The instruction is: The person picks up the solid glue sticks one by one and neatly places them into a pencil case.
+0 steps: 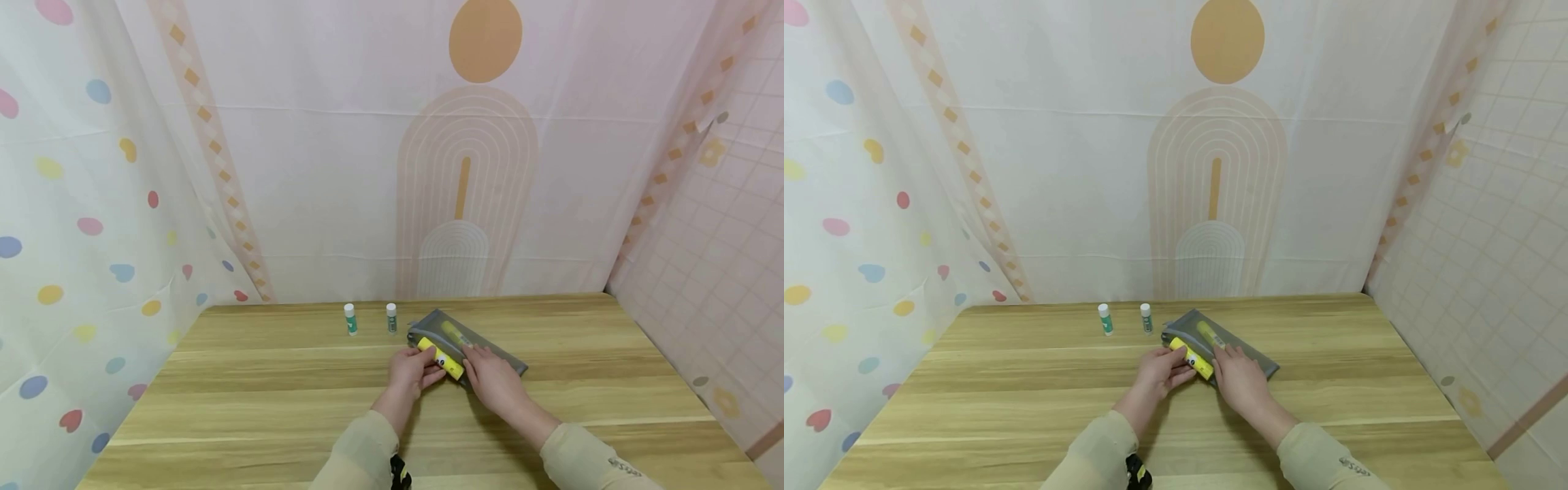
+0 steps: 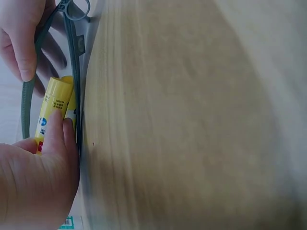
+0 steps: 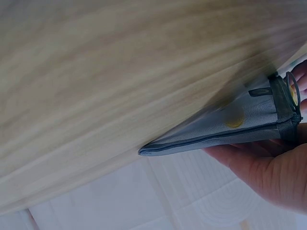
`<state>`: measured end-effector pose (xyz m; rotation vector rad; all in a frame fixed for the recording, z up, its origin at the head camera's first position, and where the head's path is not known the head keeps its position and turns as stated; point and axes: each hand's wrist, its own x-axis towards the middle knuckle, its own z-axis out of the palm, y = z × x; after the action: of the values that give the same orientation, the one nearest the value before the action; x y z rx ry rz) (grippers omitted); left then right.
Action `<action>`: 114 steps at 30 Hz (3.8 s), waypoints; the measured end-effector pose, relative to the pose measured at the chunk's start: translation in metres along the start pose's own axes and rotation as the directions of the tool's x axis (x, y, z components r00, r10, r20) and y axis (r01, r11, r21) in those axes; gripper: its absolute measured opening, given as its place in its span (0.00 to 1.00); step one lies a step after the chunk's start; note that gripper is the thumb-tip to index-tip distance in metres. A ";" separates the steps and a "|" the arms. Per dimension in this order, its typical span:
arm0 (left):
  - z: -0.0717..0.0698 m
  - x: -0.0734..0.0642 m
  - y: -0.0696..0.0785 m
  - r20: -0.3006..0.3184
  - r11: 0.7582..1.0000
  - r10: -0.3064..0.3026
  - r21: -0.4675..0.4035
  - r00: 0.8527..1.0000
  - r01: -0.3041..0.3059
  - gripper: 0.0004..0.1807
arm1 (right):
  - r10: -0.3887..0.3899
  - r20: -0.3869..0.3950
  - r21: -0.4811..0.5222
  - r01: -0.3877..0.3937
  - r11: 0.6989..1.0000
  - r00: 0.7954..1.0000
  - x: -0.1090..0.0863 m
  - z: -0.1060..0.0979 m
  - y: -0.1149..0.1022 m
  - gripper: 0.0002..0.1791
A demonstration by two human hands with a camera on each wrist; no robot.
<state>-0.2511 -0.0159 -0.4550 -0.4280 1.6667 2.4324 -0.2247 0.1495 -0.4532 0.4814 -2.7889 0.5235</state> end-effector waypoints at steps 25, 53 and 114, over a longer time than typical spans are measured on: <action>0.006 0.004 -0.003 0.026 0.998 -0.004 0.059 1.000 0.002 0.20 | -0.015 -0.017 0.024 0.015 1.000 1.000 0.000 0.001 0.000 0.17; -0.002 -0.009 0.006 0.079 0.999 0.003 0.040 0.997 -0.006 0.24 | 0.006 -0.003 0.033 -0.006 0.999 1.000 -0.001 -0.001 -0.001 0.17; -0.048 0.005 0.037 -0.099 0.751 0.439 0.586 0.893 -0.304 0.18 | -0.023 -0.024 0.039 0.024 0.999 0.999 -0.003 0.000 -0.002 0.17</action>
<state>-0.2598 -0.0740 -0.4397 -0.3114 2.6814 2.0065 -0.2217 0.1489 -0.4532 0.5128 -2.7512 0.5761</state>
